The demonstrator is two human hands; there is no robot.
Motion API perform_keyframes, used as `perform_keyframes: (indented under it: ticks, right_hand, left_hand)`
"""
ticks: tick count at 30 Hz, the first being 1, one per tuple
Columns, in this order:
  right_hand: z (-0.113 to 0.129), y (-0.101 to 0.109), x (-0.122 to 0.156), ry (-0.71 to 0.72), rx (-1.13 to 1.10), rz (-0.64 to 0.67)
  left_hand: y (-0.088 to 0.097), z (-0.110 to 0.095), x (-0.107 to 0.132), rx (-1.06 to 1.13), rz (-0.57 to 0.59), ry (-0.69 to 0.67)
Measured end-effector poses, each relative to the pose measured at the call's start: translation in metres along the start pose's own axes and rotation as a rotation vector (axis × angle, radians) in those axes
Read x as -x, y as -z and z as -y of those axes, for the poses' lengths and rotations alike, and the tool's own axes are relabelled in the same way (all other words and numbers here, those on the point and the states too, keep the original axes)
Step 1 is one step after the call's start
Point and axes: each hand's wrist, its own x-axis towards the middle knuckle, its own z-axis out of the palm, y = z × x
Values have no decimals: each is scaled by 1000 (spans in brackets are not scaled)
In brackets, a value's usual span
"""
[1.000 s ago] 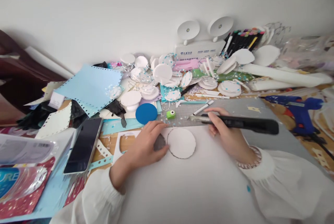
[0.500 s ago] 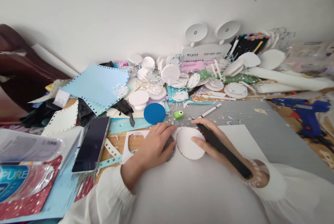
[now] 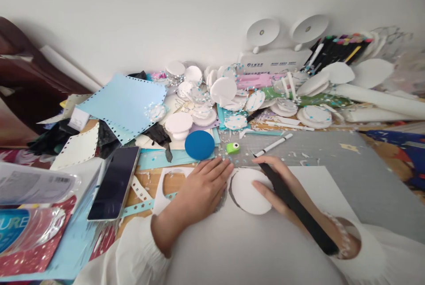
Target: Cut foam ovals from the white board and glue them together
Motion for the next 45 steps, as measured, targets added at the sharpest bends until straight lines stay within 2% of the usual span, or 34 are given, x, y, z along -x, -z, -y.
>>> perform_keyframes:
  ticks: [5,9,12,18,20,25,28,32,35,38,41,45]
  right_hand:
    - [-1,5,7,-10,0,-19]
    - [-4,13,12,-19,-3,-133]
    - [-3,14,12,26,-19,-228]
    - [-1,10,7,40,-138,-311]
    - [-3,9,3,53,-167,-312]
    - [-5,10,-5,38,-249,-344]
    - [-3,17,3,-4,-229,-366]
    - [-7,31,31,-37,-136,-271]
    - [-15,32,48,-28,-75,-179]
    - [-19,25,50,-8,-46,-154]
    - [-16,19,40,-6,-41,-139]
    - [-13,18,29,-4,-44,-148]
  left_hand:
    - [2,-4,-1,-77,15,46]
    - [2,-3,-1,-87,33,45]
    - [1,-2,-1,-80,30,40]
    - [0,-1,-3,-48,-1,-11]
    - [-2,-2,-4,-41,-32,-28]
    - [-3,-1,-5,-49,-194,-71]
    - [7,12,-6,-85,-317,39]
    - [32,54,-12,-133,-526,361]
    - [45,90,-19,-113,-517,511]
    - [51,109,-24,-54,-430,547]
    - [60,104,-24,2,-413,548]
    - [84,68,-17,109,-495,591]
